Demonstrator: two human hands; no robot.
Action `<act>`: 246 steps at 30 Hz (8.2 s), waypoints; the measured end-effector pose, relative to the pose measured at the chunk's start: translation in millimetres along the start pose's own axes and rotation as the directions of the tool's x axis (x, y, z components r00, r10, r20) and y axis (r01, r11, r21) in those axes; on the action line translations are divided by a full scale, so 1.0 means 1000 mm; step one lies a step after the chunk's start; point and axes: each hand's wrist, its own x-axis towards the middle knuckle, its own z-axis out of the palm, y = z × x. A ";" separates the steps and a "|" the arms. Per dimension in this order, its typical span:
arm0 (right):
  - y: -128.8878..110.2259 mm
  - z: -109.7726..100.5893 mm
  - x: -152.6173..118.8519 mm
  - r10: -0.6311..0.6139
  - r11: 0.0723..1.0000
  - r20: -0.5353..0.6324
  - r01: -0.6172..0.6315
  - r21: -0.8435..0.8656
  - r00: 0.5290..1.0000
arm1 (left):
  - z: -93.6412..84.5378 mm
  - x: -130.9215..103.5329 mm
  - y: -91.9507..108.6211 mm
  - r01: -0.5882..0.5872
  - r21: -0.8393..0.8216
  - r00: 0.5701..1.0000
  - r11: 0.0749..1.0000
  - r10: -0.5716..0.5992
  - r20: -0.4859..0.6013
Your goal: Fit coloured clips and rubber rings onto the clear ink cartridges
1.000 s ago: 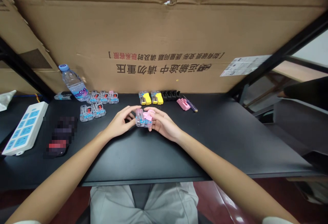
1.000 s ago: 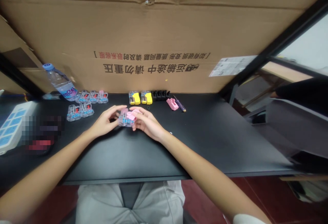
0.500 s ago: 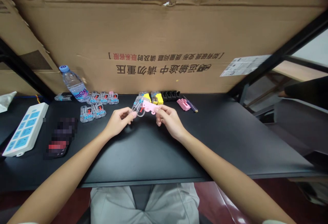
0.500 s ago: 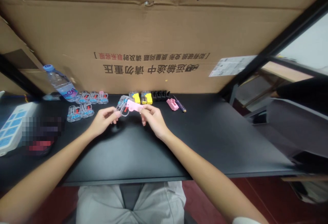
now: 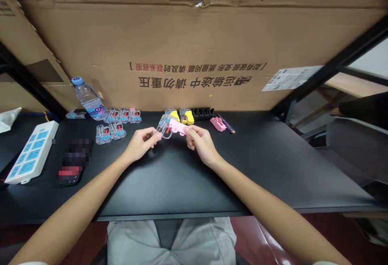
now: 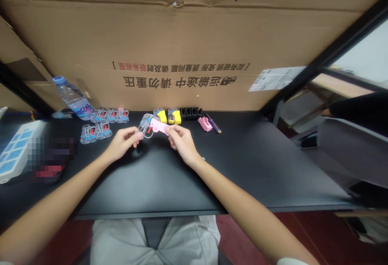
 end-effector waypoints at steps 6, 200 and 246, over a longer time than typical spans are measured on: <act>0.001 -0.001 0.000 0.066 0.997 0.039 -0.064 -0.034 0.997 | 0.001 -0.002 -0.002 0.013 0.023 0.998 1.000 -0.014 0.065; 0.011 -0.012 0.004 -0.256 0.527 0.409 0.482 -0.700 0.876 | -0.001 -0.007 -0.004 -0.381 0.636 0.922 0.671 0.226 0.315; 0.007 0.010 0.001 0.108 0.994 0.264 -0.107 -0.020 0.959 | 0.005 -0.008 -0.002 -0.445 0.572 0.893 0.689 0.294 0.341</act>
